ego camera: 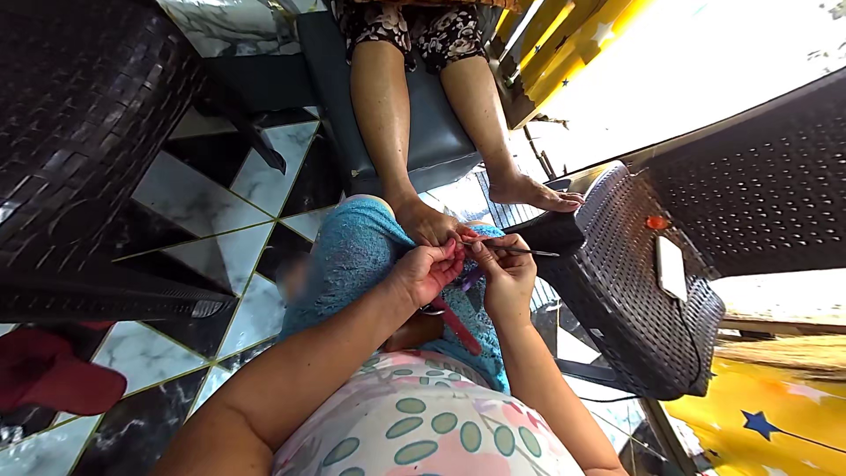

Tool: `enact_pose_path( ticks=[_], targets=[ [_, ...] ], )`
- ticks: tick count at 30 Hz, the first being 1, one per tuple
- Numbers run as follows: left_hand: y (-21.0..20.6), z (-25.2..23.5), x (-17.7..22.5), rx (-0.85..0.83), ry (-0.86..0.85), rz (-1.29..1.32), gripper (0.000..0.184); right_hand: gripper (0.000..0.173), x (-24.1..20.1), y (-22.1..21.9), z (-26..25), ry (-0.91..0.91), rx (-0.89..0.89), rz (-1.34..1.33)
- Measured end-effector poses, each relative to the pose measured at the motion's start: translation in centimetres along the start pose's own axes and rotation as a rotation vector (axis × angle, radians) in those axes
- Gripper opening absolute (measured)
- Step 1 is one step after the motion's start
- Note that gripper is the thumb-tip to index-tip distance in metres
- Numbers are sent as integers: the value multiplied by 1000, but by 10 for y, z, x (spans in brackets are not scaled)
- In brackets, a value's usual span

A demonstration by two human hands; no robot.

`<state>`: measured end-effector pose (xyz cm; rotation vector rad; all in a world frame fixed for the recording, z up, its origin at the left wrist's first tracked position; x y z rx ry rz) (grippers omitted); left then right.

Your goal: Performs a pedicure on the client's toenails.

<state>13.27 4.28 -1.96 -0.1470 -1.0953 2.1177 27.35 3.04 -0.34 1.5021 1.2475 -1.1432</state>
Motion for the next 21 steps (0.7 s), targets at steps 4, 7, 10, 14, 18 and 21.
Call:
enact_pose_path(
  ticks=[4, 7, 10, 14, 18, 21],
  targets=[
    [1, 0, 0, -1, 5, -6, 14, 21, -4, 5, 3, 29, -105, 42],
    [0, 1, 0, 2, -2, -1, 13, 21, -6, 7, -1, -2, -96, 16],
    [0, 1, -1, 12, -8, 4, 11, 20, -4, 5, -2, 32, -77, 62],
    [1, 1, 0, 21, -2, -2, 9, 19, -5, 9, 0, 60, -166, 136],
    [-1, 1, -2, 14, -14, -5, 11, 19, -8, 10, -5, 63, -142, 129],
    [-1, 1, -1, 37, -10, 1, 10, 17, -9, 7, -4, 121, -157, 260]
  ],
)
Point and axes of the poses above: each hand's wrist, its own z-axis away from the middle knuckle, its own y-axis out of the back of the hand, x = y × z, the point moved 2 cm from there along -z, towards the middle knuckle, and after that the axes turned 2 degrees about -x, right-handed, at the moved point
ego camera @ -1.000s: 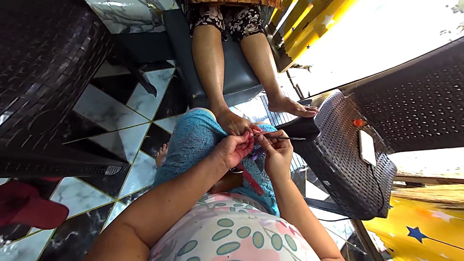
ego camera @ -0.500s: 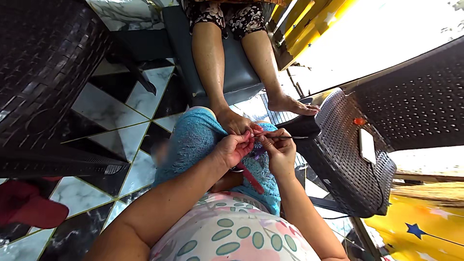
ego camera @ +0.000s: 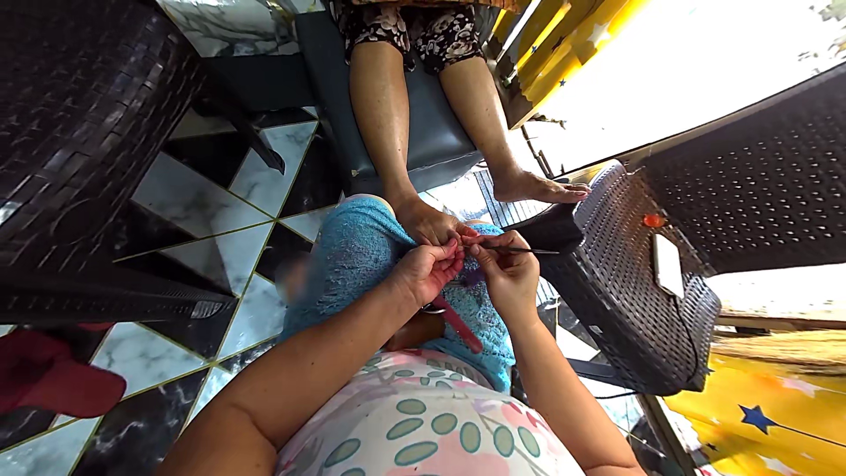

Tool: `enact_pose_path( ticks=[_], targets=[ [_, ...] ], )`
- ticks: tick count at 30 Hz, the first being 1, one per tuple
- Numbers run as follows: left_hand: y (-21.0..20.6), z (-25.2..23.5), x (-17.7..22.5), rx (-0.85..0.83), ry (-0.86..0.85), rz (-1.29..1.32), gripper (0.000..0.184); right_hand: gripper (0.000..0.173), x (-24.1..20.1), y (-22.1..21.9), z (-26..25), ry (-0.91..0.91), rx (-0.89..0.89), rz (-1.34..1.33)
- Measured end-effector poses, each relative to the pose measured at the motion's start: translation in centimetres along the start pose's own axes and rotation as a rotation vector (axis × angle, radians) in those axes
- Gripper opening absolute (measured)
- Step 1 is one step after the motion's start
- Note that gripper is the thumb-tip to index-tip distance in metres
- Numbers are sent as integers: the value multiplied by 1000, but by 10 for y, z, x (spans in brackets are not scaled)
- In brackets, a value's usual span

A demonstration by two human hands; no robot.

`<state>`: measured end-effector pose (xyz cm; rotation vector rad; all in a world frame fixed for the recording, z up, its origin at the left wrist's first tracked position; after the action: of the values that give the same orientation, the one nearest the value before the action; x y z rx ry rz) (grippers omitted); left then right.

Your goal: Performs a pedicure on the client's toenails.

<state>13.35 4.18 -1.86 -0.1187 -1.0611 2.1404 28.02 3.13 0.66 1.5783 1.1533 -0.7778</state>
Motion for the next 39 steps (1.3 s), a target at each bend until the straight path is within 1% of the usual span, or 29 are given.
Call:
enact_pose_path(
  ticks=[3, 7, 10, 12, 13, 15, 17, 18, 19, 21, 23, 24, 25, 27, 29, 30, 32, 34, 35, 37, 38, 39],
  targets=[
    [1, 0, 0, -5, -4, 3, 8, 14, -2, 4, 0, 26, -65, 51],
    [0, -1, 0, -18, -15, 3, 9, 18, -1, 4, -4, 9, -36, -3],
    [2, -1, 0, -35, -13, 5, 10, 14, -3, 5, -4, 40, -91, 78],
    [2, 0, 2, -52, -13, 5, 12, 14, -7, 10, -7, 25, -117, 75],
    [2, 1, 2, -55, -13, 5, 13, 15, -11, 12, -9, 14, -104, 19],
    [1, 2, 1, -60, -17, -5, 14, 18, -21, 6, -11, 2, -61, -219],
    [0, 3, 0, -46, -50, -44, 15, 18, -28, -18, -11, 18, -97, -432],
    [-1, 4, -1, -30, -73, -61, 17, 17, -28, -32, -10, 31, -139, -468],
    [-2, 5, 0, -38, -90, -65, 20, 16, -26, -41, -11, 51, -164, -443],
    [-1, 4, 2, -42, -64, -49, 19, 14, -19, -43, -21, 124, -97, -293],
    [1, 2, 5, -33, -19, -29, 16, 15, -15, -29, -36, 187, 63, -139],
    [1, 2, 5, -22, -9, -23, 14, 15, -16, -25, -38, 191, 122, -106],
    [1, 1, 4, -26, -10, -14, 14, 15, -19, -25, -37, 185, 138, -120],
    [-1, 1, 3, -44, -33, -11, 17, 13, -22, -36, -26, 147, 54, -224],
    [-2, 0, 2, -36, -39, -22, 18, 12, -15, -42, -19, 118, -5, -238],
    [-1, -1, 2, -42, -26, -29, 17, 12, -11, -36, -21, 120, 17, -197],
    [2, -1, 4, -23, -7, -41, 15, 14, -2, -10, -27, 94, 65, -90],
    [4, 1, 6, -23, -10, -44, 17, 15, 7, 22, -25, -6, 39, -41],
    [4, 1, 7, -31, -12, -43, 18, 16, 11, 37, -20, -84, -40, -36],
    [5, 2, 8, -49, -14, -35, 23, 17, 18, 59, -5, -270, -265, 29],
    [5, 2, 8, -61, -18, -25, 26, 17, 21, 66, 2, -341, -330, 98],
    [5, 2, 8, -74, -20, -19, 31, 17, 24, 72, 9, -373, -319, 171]
  ],
)
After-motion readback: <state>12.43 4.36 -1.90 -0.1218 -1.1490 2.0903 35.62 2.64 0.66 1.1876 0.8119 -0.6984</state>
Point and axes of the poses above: each hand's wrist, its own z-axis away from the middle knuckle, its own y-axis out of the back of the hand, x = y × z, the point moved 2 cm from there along -z, towards the middle knuckle, and after that the axes turned 2 degrees about -x, right-handed, at the moved point
